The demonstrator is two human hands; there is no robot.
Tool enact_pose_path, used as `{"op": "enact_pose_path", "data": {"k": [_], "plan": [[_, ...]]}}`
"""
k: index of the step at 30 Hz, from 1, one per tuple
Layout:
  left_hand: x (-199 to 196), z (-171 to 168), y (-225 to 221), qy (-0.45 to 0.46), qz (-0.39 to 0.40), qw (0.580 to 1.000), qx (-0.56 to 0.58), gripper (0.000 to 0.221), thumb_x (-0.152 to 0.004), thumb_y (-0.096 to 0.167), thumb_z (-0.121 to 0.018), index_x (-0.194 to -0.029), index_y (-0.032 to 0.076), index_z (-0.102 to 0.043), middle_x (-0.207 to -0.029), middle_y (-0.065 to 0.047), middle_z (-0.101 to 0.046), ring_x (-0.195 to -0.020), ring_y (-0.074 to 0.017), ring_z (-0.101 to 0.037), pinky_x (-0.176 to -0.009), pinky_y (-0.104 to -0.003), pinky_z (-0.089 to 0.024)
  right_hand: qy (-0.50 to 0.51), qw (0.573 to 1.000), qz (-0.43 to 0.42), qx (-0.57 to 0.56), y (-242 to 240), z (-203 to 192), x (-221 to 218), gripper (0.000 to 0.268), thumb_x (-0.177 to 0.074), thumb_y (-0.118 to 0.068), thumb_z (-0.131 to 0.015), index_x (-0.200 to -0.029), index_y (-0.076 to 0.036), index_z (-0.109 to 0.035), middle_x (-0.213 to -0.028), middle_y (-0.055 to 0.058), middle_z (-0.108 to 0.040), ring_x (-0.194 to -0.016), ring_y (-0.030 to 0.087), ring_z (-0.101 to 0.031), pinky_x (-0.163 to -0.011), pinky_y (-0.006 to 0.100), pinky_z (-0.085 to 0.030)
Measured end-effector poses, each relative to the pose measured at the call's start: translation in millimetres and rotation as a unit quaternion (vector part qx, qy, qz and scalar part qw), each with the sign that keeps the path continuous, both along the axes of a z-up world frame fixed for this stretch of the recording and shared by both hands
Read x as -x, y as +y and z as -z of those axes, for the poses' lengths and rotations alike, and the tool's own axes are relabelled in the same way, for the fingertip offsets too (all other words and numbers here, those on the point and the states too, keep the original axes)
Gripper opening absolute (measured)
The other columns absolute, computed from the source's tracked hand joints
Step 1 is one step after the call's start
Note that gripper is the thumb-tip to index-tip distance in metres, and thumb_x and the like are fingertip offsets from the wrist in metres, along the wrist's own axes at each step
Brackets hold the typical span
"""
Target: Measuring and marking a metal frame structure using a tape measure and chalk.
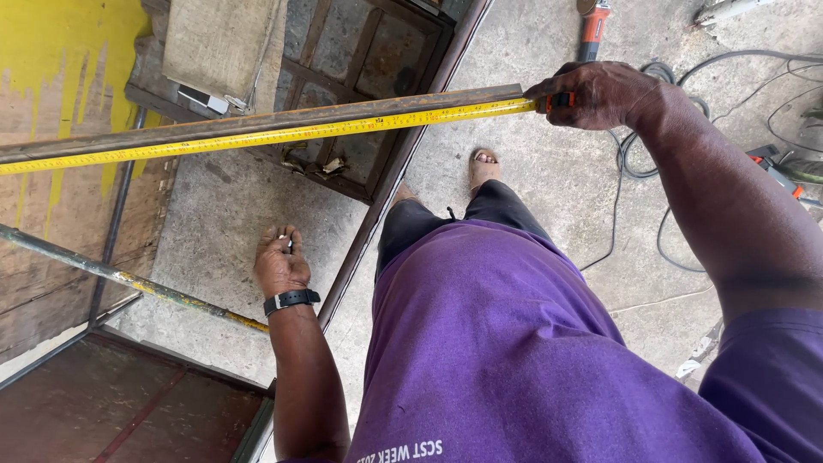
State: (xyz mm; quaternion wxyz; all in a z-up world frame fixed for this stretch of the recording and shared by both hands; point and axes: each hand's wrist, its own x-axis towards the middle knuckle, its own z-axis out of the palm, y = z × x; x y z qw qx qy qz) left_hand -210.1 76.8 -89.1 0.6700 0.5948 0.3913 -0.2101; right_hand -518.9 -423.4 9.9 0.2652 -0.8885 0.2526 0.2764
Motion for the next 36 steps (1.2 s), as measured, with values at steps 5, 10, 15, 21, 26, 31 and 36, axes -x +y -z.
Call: {"op": "enact_pose_path", "data": {"k": [5, 10, 15, 21, 26, 31, 36], "plan": [[16, -1, -5, 0.006, 0.029, 0.999, -0.012, 0.031, -0.091, -0.016, -0.062, -0.103, 0.011, -0.07, -0.101, -0.012, -0.075, -0.092, -0.0225, -0.075, -0.092, -0.036, -0.065, 0.009, 1.0, 0.007, 0.006, 3, -3, -3, 0.054, -0.092, -0.034, -0.066, -0.145, -0.044, -0.063, -0.129, 0.002, -0.071, -0.12, 0.024, -0.067, -0.093, 0.045, -0.054], [41, -32, -24, 0.01, 0.079, 0.996, -0.039, 0.014, -0.096, -0.002, -0.069, -0.101, 0.011, -0.071, -0.098, -0.011, -0.078, -0.089, -0.0222, -0.077, -0.084, -0.035, -0.067, 0.007, 1.0, -0.002, -0.001, 1, 1, -1, 0.056, -0.091, -0.032, -0.069, -0.146, -0.04, -0.063, -0.13, 0.001, -0.071, -0.12, 0.025, -0.067, -0.095, 0.046, -0.054], [62, -36, -28, -0.035, 0.219, 0.973, -0.059, 0.011, -0.102, 0.024, -0.07, -0.104, 0.014, -0.07, -0.096, -0.005, -0.079, -0.083, -0.0165, -0.076, -0.07, -0.031, -0.066, 0.002, 1.0, -0.004, 0.003, -1, 4, -1, 0.057, -0.089, -0.03, -0.07, -0.146, -0.038, -0.064, -0.129, 0.002, -0.073, -0.115, 0.027, -0.07, -0.093, 0.045, -0.055], [86, -16, -33, -0.161, 0.379, 0.902, -0.128, 0.033, -0.106, 0.036, -0.059, -0.111, 0.007, -0.074, -0.075, -0.001, -0.064, -0.055, -0.0115, -0.059, -0.051, -0.025, -0.053, 0.019, 1.0, 0.008, -0.005, -1, 0, -2, 0.057, -0.091, -0.031, -0.07, -0.146, -0.039, -0.063, -0.132, 0.003, -0.071, -0.118, 0.026, -0.069, -0.096, 0.045, -0.053], [94, 26, -28, -0.383, 0.377, 0.814, -0.221, 0.026, -0.106, 0.032, -0.066, -0.101, 0.008, -0.073, -0.088, -0.004, -0.074, -0.083, -0.0164, -0.07, -0.075, -0.031, -0.057, 0.016, 1.0, 0.003, -0.008, -3, 2, 0, 0.059, -0.089, -0.032, -0.07, -0.147, -0.042, -0.062, -0.131, 0.002, -0.071, -0.113, 0.027, -0.07, -0.093, 0.046, -0.054], [94, 26, -32, -0.383, 0.357, 0.822, -0.224, 0.025, -0.105, 0.032, -0.067, -0.1, 0.008, -0.072, -0.085, -0.002, -0.071, -0.08, -0.0144, -0.067, -0.072, -0.03, -0.057, 0.005, 1.0, -0.003, -0.012, -5, 5, 0, 0.057, -0.089, -0.033, -0.069, -0.146, -0.04, -0.064, -0.127, 0.002, -0.071, -0.116, 0.026, -0.069, -0.091, 0.046, -0.055], [93, 22, -33, -0.388, 0.361, 0.812, -0.243, 0.027, -0.105, 0.035, -0.066, -0.098, 0.009, -0.073, -0.083, -0.001, -0.069, -0.076, -0.0137, -0.065, -0.069, -0.03, -0.055, 0.047, 0.999, 0.009, -0.008, -2, -3, -5, 0.055, -0.09, -0.036, -0.065, -0.144, -0.043, -0.064, -0.132, -0.002, -0.069, -0.12, 0.026, -0.067, -0.094, 0.047, -0.053]]}}
